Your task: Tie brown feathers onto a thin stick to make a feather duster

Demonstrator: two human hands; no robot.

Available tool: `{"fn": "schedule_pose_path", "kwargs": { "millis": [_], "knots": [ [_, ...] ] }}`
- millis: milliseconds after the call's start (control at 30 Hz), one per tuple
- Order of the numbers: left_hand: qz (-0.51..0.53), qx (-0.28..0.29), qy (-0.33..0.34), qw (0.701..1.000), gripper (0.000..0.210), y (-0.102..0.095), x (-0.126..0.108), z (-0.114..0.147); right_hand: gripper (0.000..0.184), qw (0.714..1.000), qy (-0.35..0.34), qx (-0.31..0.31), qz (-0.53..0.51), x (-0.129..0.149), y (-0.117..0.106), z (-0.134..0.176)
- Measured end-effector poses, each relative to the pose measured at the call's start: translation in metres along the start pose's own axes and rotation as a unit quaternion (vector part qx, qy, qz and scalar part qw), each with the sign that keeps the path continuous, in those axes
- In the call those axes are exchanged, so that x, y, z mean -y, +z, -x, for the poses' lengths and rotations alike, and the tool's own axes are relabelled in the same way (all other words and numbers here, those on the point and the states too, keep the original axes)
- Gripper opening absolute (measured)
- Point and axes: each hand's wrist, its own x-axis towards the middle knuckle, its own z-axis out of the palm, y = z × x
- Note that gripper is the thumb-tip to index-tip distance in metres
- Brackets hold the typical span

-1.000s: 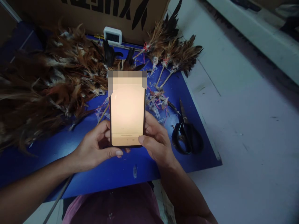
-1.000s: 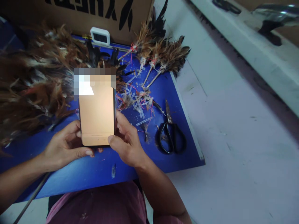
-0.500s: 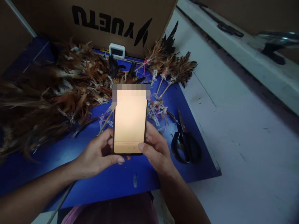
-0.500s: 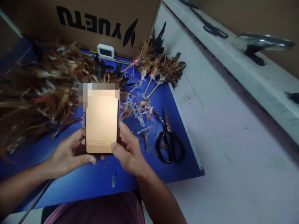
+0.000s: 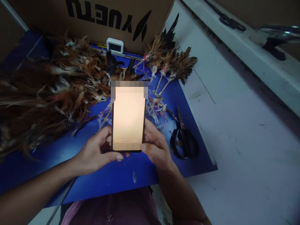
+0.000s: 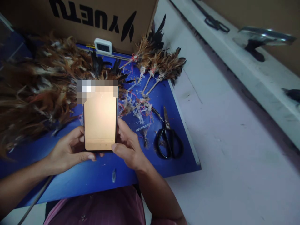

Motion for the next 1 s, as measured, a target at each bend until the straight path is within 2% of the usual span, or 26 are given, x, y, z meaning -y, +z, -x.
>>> {"fn": "schedule_pose_path", "kwargs": {
  "millis": [200, 467, 633, 767, 1000],
  "knots": [
    [0.009, 0.006, 0.001, 1.000, 0.035, 0.000, -0.001, 0.001, 0.070, 0.998, 0.011, 0.002, 0.055, 0.006, 0.000, 0.001],
    [0.011, 0.007, 0.017, 1.000, 0.034, 0.000, -0.002, -0.002, 0.078, 0.997, 0.002, 0.005, 0.071, 0.001, 0.002, 0.002],
    [0.010, 0.003, 0.022, 1.000, 0.035, -0.001, 0.000, -0.001, 0.072, 0.996, -0.008, -0.030, 0.088, -0.003, 0.003, 0.002],
    [0.013, 0.012, 0.025, 1.000, 0.036, -0.002, 0.002, 0.001, 0.074, 0.997, -0.005, -0.006, 0.082, -0.003, 0.002, 0.002],
    [0.004, 0.006, 0.029, 1.000, 0.037, -0.001, 0.000, 0.000, 0.076, 0.996, -0.007, -0.003, 0.086, -0.001, 0.003, 0.002]
  ]
}}
